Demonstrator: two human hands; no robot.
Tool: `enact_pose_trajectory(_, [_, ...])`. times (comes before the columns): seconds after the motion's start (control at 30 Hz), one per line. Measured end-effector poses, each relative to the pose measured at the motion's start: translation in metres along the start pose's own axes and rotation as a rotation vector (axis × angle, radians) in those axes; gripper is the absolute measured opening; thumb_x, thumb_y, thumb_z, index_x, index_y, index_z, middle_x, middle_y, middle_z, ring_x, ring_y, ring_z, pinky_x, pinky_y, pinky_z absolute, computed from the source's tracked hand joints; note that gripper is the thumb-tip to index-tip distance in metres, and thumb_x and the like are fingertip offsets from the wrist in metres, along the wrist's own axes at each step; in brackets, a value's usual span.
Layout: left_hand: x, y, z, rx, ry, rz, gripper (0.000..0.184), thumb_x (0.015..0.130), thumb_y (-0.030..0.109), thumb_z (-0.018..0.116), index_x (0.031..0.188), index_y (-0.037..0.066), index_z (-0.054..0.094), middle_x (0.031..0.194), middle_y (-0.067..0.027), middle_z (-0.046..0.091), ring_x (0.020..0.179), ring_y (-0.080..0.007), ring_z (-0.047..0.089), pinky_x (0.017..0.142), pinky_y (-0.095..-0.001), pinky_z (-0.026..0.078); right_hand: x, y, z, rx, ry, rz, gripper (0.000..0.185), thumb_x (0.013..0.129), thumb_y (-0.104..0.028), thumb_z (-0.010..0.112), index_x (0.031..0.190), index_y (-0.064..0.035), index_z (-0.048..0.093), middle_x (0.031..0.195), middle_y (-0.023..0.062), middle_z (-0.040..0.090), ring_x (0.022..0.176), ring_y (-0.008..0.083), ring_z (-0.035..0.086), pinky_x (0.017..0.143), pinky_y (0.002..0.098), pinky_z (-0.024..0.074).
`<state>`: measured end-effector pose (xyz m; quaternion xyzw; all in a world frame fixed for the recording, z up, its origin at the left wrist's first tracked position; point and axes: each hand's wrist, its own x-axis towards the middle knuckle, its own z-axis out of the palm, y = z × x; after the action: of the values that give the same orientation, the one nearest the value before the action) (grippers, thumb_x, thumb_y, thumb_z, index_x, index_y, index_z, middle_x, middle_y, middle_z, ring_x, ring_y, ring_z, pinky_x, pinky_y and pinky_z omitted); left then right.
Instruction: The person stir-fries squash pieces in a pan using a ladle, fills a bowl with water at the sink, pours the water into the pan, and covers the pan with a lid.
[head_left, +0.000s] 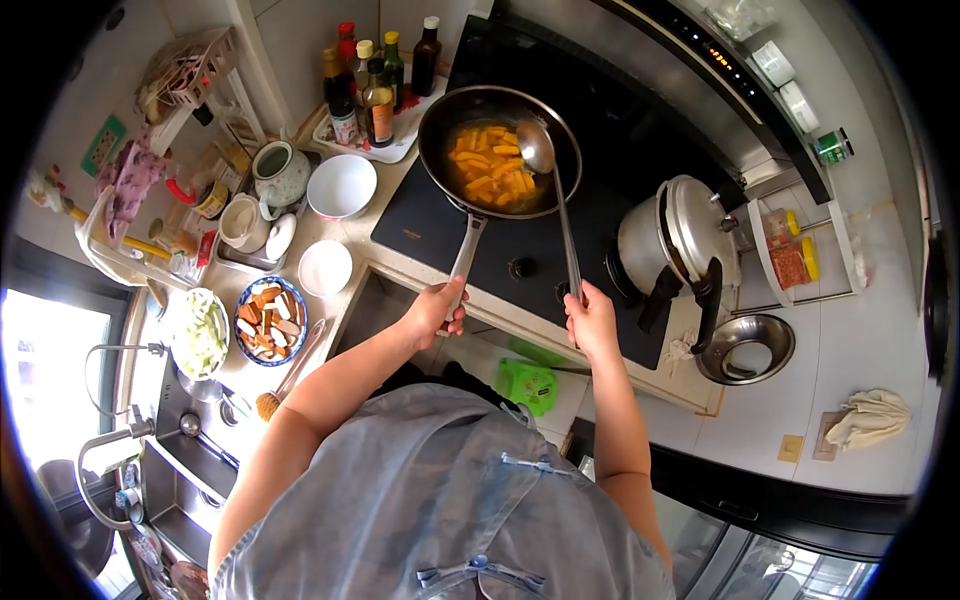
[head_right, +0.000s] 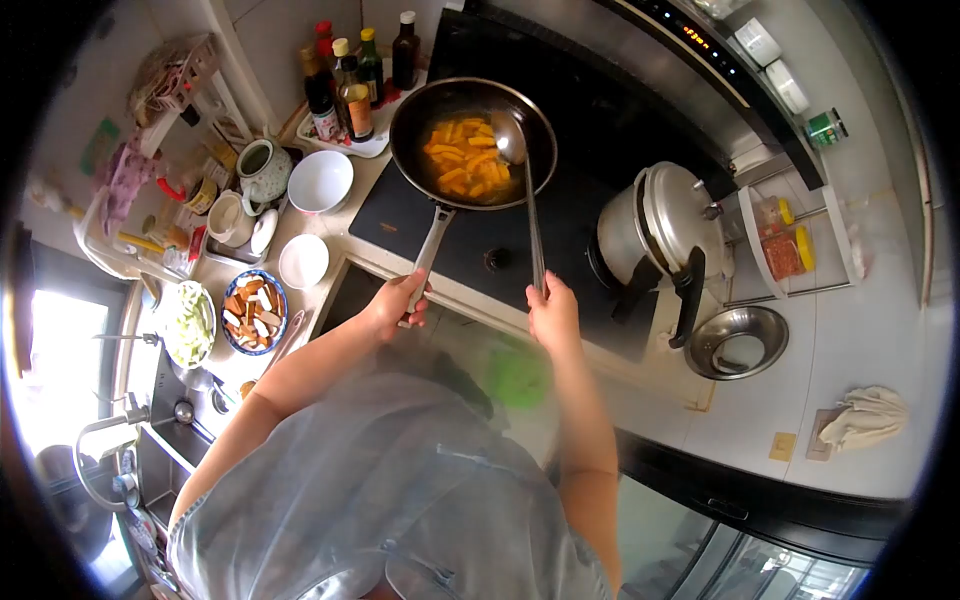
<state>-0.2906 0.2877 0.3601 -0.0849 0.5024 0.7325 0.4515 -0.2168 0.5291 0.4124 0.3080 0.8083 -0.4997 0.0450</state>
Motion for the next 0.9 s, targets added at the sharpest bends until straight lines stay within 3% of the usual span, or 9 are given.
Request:
enact_pose_trajectory(0.03, [-0.001, 0.000, 0.001, 0.007, 0.008, -0.004, 0.038, 0.092, 0.040, 0.042, 0.086, 0.003, 0.045, 0.059, -0.0034, 0.042, 0.043, -0.0142, 0.036, 0.053, -0.0310, 0.041, 0.024, 0.031, 0.006, -0.050, 0.088, -0.183, 0.027, 0.084, -0.011, 0.053, 0.108, 0.0022, 0.049, 0.071, 0.0089, 0.047, 0.058, 0.0180, 0.046, 0.048, 0.0295, 0.0369])
enact_pose_trajectory(0.1, [0.003, -0.006, -0.003, 0.004, -0.006, -0.003, 0.038, 0.092, 0.040, 0.042, 0.087, 0.003, 0.045, 0.059, -0.0034, 0.042, 0.043, -0.0144, 0.037, 0.052, -0.0312, 0.041, 0.046, 0.052, 0.015, -0.125, 0.200, -0.359, 0.018, 0.085, -0.007, 0.052, 0.102, -0.0003, 0.051, 0.054, -0.0001, 0.042, 0.038, 0.0082, 0.040, 0.032, 0.0256, 0.0325])
enact_pose_trajectory(0.3, [0.001, -0.001, 0.000, -0.013, -0.001, -0.023, 0.036, 0.092, 0.040, 0.040, 0.088, 0.005, 0.046, 0.058, -0.0022, 0.042, 0.043, -0.0135, 0.037, 0.053, -0.0311, 0.042, 0.043, 0.002, 0.037, 0.044, 0.082, -0.125, 0.027, 0.085, -0.007, 0.052, 0.111, -0.0006, 0.050, 0.055, -0.0001, 0.040, 0.038, 0.0070, 0.037, 0.031, 0.0249, 0.0318])
enact_pose_trajectory(0.33, [-0.001, 0.000, 0.000, -0.018, 0.010, -0.036, 0.035, 0.093, 0.039, 0.039, 0.089, 0.005, 0.047, 0.057, -0.0018, 0.042, 0.042, -0.0128, 0.037, 0.053, -0.0309, 0.042, 0.037, -0.010, 0.026, 0.058, -0.043, -0.033, 0.036, 0.084, -0.008, 0.054, 0.118, 0.0013, 0.049, 0.067, 0.0082, 0.057, 0.050, 0.0154, 0.055, 0.043, 0.0293, 0.0440])
enact_pose_trajectory(0.43, [0.001, -0.003, -0.001, -0.005, 0.005, -0.026, 0.035, 0.093, 0.040, 0.039, 0.088, 0.006, 0.047, 0.058, -0.0017, 0.043, 0.043, -0.0128, 0.037, 0.053, -0.0310, 0.042, 0.046, -0.008, 0.033, -0.409, 0.263, -0.543, 0.043, 0.082, -0.010, 0.056, 0.122, 0.0035, 0.046, 0.093, 0.0185, 0.063, 0.081, 0.0261, 0.064, 0.068, 0.0324, 0.0496])
enact_pose_trajectory(0.47, [0.001, -0.004, -0.001, -0.006, 0.003, -0.029, 0.035, 0.093, 0.040, 0.039, 0.089, 0.006, 0.047, 0.058, -0.0017, 0.043, 0.043, -0.0128, 0.037, 0.053, -0.0310, 0.042, 0.047, -0.014, 0.029, -0.352, 0.187, -0.295, 0.043, 0.080, -0.012, 0.058, 0.119, 0.0062, 0.048, 0.110, 0.0238, 0.056, 0.105, 0.0302, 0.054, 0.087, 0.0321, 0.0430])
enact_pose_trajectory(0.77, [-0.003, 0.001, 0.000, -0.004, -0.008, -0.036, 0.035, 0.093, 0.040, 0.039, 0.089, 0.006, 0.047, 0.059, -0.0015, 0.043, 0.044, -0.0128, 0.038, 0.054, -0.0304, 0.043, 0.045, -0.011, 0.013, -0.471, 0.134, -0.470, 0.041, 0.080, -0.012, 0.055, 0.116, 0.0060, 0.049, 0.098, 0.0273, 0.058, 0.092, 0.0379, 0.057, 0.079, 0.0387, 0.0475])
enact_pose_trajectory(0.8, [-0.003, 0.001, -0.001, -0.006, -0.008, -0.040, 0.035, 0.093, 0.040, 0.039, 0.089, 0.006, 0.047, 0.059, -0.0014, 0.044, 0.044, -0.0128, 0.039, 0.054, -0.0303, 0.043, 0.040, -0.006, 0.014, -0.479, 0.221, -0.624, 0.040, 0.080, -0.011, 0.055, 0.116, 0.0055, 0.050, 0.095, 0.0261, 0.059, 0.088, 0.0386, 0.058, 0.076, 0.0400, 0.0481])
enact_pose_trajectory(0.9, [-0.003, 0.002, 0.000, -0.011, -0.006, -0.038, 0.036, 0.093, 0.041, 0.039, 0.089, 0.006, 0.047, 0.059, -0.0013, 0.044, 0.044, -0.0127, 0.039, 0.053, -0.0303, 0.043, 0.022, 0.000, 0.015, -0.548, 0.338, -0.585, 0.040, 0.080, -0.011, 0.055, 0.116, 0.0051, 0.049, 0.090, 0.0244, 0.059, 0.081, 0.0385, 0.058, 0.071, 0.0415, 0.0485])
